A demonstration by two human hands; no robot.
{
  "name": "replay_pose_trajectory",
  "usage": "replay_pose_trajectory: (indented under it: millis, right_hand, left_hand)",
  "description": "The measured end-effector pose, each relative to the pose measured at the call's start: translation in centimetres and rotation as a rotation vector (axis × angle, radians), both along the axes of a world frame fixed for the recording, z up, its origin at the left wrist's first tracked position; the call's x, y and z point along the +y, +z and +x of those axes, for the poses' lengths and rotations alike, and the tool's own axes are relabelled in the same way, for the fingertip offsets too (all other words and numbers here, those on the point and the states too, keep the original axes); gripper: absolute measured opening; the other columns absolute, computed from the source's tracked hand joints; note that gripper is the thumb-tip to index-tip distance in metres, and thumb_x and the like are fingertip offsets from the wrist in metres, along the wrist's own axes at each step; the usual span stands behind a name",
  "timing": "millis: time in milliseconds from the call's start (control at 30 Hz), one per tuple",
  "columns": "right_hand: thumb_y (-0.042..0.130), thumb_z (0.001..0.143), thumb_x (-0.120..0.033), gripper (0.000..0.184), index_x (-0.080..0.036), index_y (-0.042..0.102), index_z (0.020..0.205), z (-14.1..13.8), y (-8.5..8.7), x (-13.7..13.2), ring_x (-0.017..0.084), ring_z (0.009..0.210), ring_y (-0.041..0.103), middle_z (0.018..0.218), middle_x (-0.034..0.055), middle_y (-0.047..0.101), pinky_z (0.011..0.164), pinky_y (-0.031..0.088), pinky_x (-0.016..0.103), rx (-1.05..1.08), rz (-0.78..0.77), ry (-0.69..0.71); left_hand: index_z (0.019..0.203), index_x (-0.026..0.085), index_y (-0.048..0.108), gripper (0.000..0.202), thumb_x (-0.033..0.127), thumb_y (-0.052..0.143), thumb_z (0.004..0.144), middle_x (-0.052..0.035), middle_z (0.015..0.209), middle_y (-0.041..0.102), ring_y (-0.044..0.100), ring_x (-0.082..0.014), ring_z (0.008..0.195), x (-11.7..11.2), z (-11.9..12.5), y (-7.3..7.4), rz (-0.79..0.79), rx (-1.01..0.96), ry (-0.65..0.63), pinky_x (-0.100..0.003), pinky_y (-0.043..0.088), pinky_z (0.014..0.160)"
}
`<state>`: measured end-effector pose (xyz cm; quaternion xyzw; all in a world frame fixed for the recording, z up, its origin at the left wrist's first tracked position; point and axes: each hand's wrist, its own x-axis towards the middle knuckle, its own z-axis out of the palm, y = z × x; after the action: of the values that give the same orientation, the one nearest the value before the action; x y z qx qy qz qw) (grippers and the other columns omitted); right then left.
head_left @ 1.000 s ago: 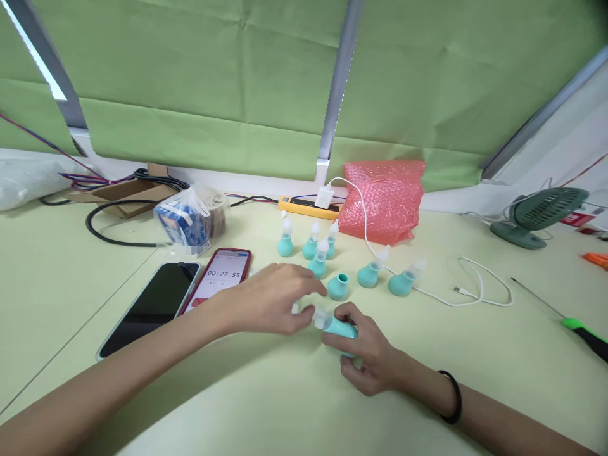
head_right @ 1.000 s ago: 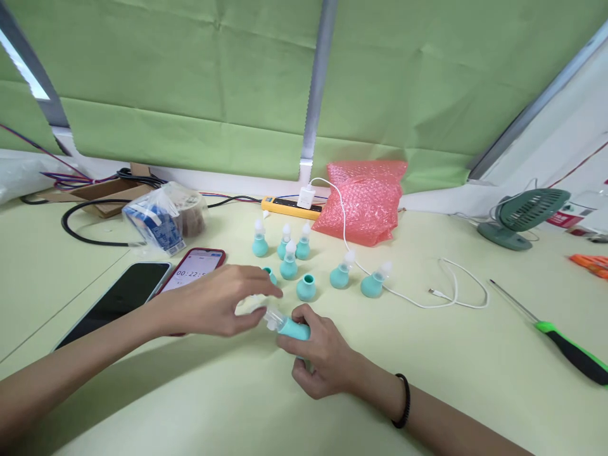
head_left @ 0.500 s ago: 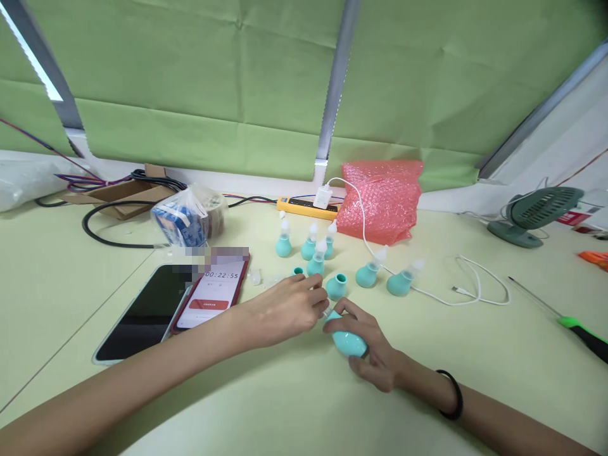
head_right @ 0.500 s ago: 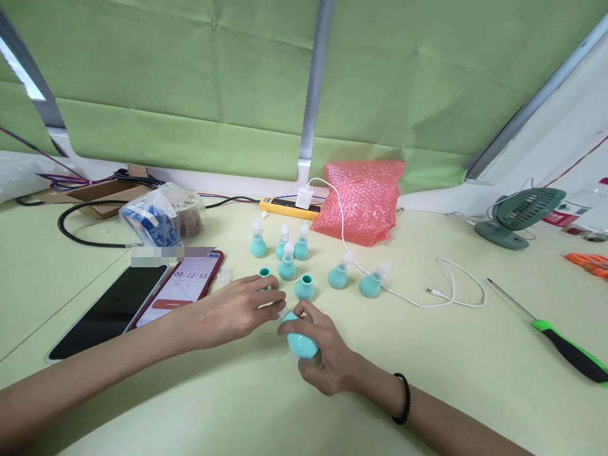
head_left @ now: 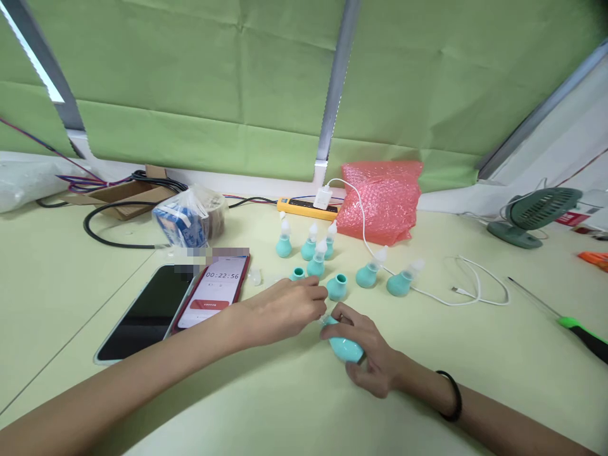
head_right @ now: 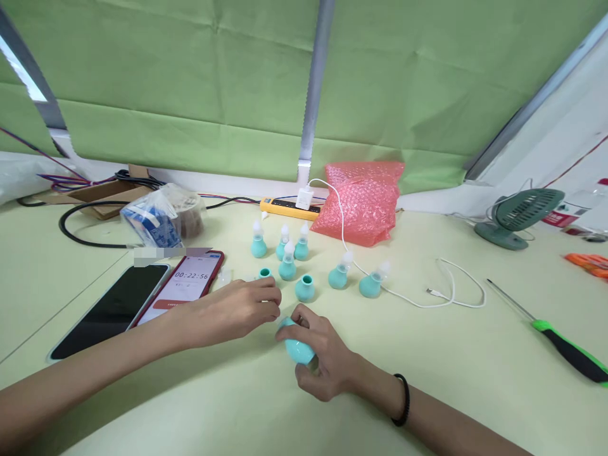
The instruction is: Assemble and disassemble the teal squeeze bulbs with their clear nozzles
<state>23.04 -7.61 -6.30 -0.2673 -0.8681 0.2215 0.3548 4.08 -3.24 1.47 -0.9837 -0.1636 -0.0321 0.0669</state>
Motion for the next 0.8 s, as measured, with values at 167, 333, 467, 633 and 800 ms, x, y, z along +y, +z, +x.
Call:
replay_pose_trajectory:
  millis: [167,333,467,633,800]
  right_hand:
    - [0.038,0.050,-0.017,0.043,-0.018,0.050,0.092,-0.1,-0.1,-0.1,0.015,0.061,0.036,0.075,0.0023,0.034,0.050,0.027,0.026,0.002,-0.026,-0.006]
    - [0.041,0.061,-0.024,0.030,-0.018,0.047,0.090,0.0,0.2,0.0,0.016,0.062,0.039,0.074,0.0025,0.039,0.053,0.031,0.027,0.055,-0.115,-0.039]
    - [0.036,0.068,-0.024,0.027,-0.019,0.044,0.093,0.2,0.3,0.2,0.016,0.063,0.040,0.075,0.0027,0.043,0.055,0.032,0.027,0.092,-0.176,-0.124]
    - [0.040,0.054,-0.020,0.043,-0.018,0.046,0.096,-0.1,0.0,-0.1,0.015,0.060,0.038,0.074,0.0020,0.037,0.049,0.028,0.025,-0.077,0.030,-0.036]
    - [0.037,0.050,-0.019,0.050,-0.019,0.043,0.100,-0.4,-0.1,-0.5,0.015,0.059,0.038,0.074,0.0015,0.035,0.047,0.025,0.023,-0.166,0.074,-0.020]
  left_hand:
    - [0.075,0.010,0.050,0.019,-0.006,0.047,0.066,-0.0062,0.073,0.051,0.046,-0.0195,0.071,-1.0,0.4,-0.1,0.140,0.075,-0.004,-0.026,0.028,0.044]
    - [0.080,0.012,0.046,0.019,-0.004,0.040,0.073,-0.0046,0.075,0.051,0.046,-0.0185,0.071,-0.4,0.1,-0.2,0.058,0.015,0.039,-0.026,0.030,0.047]
    - [0.089,0.016,0.042,0.012,0.011,0.032,0.086,-0.0013,0.075,0.051,0.047,-0.0130,0.062,-0.3,-0.7,1.4,-0.237,-0.130,0.122,-0.022,0.033,0.051]
    - [0.084,0.017,0.047,0.011,0.020,0.036,0.085,-0.0005,0.075,0.053,0.049,-0.0112,0.063,-0.3,-2.5,4.4,-0.262,-0.304,0.231,-0.020,0.034,0.055]
    - [0.068,0.015,0.052,0.010,0.009,0.044,0.073,0.0024,0.058,0.052,0.045,-0.0083,0.051,1.7,-3.7,4.4,-0.247,-0.245,0.338,-0.017,0.030,0.048]
